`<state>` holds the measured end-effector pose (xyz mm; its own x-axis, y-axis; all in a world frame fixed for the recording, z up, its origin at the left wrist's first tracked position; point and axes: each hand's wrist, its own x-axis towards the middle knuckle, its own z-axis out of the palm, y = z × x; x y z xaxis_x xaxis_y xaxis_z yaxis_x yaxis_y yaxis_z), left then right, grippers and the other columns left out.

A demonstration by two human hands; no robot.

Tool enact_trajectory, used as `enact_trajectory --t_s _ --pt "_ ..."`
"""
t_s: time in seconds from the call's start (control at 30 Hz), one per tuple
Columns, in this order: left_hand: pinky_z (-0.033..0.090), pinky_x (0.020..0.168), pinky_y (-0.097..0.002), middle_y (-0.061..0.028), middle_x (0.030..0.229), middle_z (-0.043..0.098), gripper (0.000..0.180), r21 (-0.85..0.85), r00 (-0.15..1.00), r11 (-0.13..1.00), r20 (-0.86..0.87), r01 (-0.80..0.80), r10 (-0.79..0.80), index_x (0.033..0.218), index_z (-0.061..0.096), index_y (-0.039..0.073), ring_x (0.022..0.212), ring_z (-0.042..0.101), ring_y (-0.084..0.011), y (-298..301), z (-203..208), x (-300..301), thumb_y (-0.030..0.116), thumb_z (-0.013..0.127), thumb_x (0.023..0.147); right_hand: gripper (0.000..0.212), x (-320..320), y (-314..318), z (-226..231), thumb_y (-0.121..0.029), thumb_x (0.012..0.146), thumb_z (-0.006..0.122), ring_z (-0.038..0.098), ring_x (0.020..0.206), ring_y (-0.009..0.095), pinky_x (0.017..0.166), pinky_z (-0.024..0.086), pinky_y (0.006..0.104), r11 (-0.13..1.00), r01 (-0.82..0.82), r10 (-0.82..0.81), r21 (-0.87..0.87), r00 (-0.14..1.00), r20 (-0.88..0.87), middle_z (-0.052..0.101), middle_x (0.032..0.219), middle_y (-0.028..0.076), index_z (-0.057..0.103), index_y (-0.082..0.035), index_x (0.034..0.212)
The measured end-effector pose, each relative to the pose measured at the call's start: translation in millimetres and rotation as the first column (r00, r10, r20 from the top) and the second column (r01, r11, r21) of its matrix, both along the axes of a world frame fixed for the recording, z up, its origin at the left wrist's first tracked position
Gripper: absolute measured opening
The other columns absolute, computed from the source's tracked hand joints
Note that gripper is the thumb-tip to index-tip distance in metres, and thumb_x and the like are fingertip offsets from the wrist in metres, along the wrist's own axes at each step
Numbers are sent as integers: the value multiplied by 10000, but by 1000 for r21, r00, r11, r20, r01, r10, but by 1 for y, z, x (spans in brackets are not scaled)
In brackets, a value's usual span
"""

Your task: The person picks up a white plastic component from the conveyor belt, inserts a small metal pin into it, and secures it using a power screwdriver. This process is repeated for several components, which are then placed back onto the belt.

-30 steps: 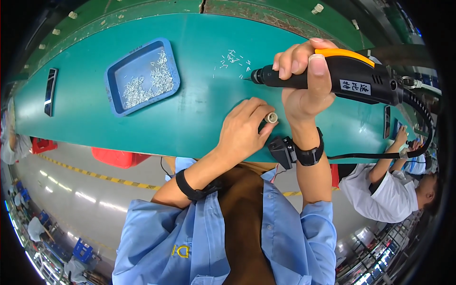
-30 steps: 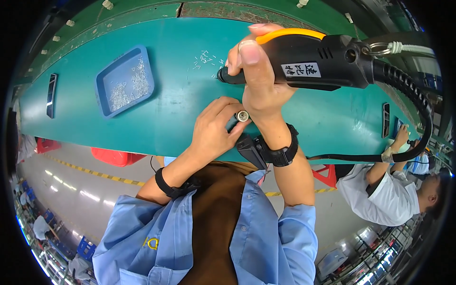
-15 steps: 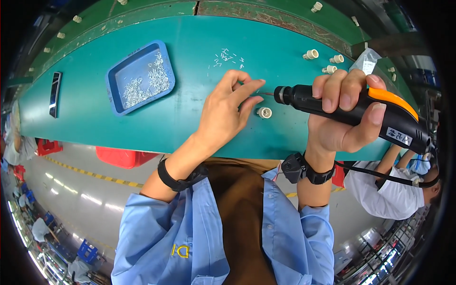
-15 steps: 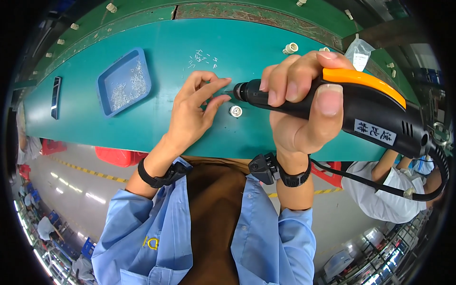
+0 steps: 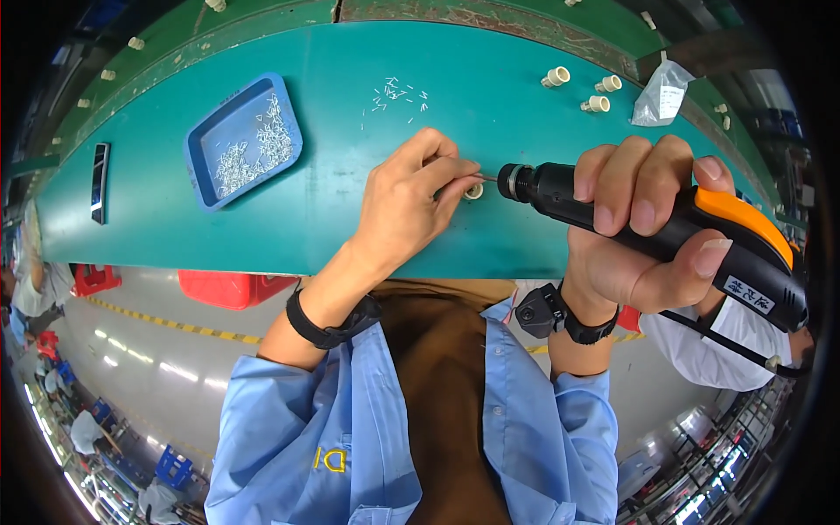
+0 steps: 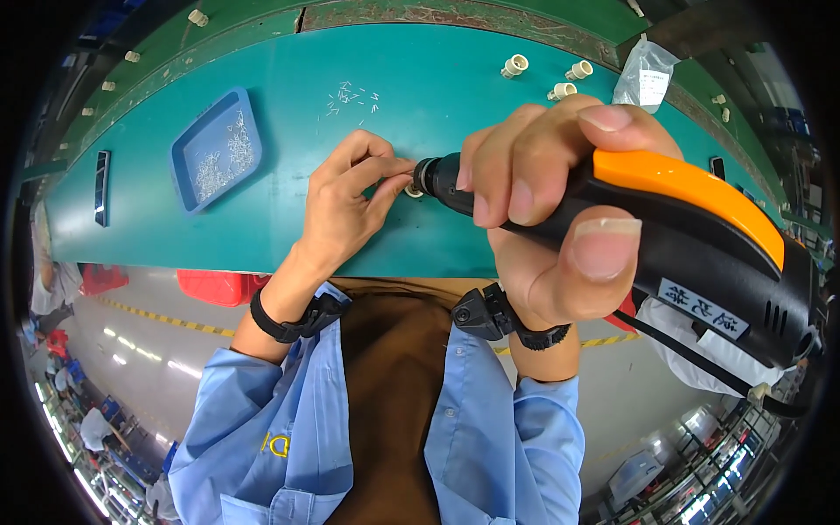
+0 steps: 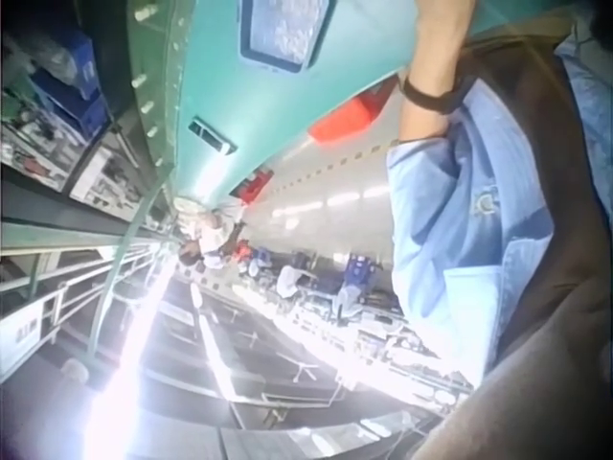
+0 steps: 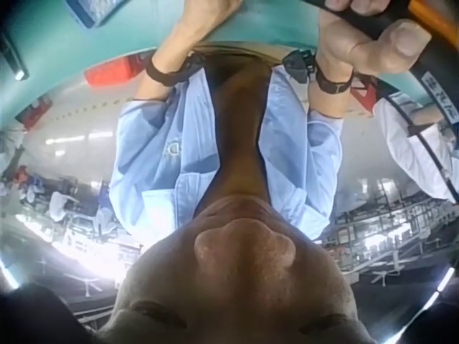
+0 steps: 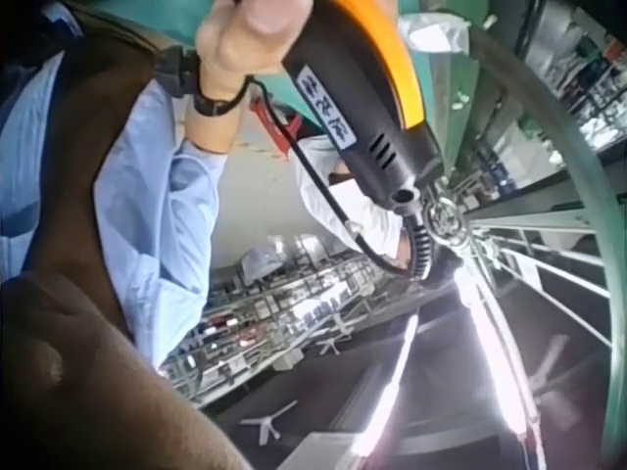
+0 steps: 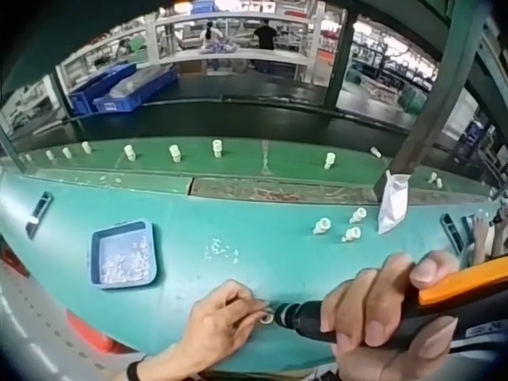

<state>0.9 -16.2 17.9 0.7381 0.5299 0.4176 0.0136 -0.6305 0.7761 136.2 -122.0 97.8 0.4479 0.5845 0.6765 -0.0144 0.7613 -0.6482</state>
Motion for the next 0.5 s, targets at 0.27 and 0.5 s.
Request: enact_trajectory --t_s 0.27,0.5 --pt "438 509 -324 -52 759 509 116 -1 1000 1000 -1 22 -22 785 652 26 593 545 -200 -5 6 -3 31 719 691 450 -8 -3 5 -423 871 509 449 528 115 508 400 290 1000 -1 1 -9 999 35 474 736 -3 504 -89 1172" --pt "448 525 -330 -54 772 512 126 -44 998 997 -31 56 -57 793 644 23 617 552 -212 -7 11 -7 20 715 688 460 -13 -6 10 -418 868 523 451 526 116 506 403 286 1000 -20 21 -23 999 43 476 744 1 492 -83 1182"
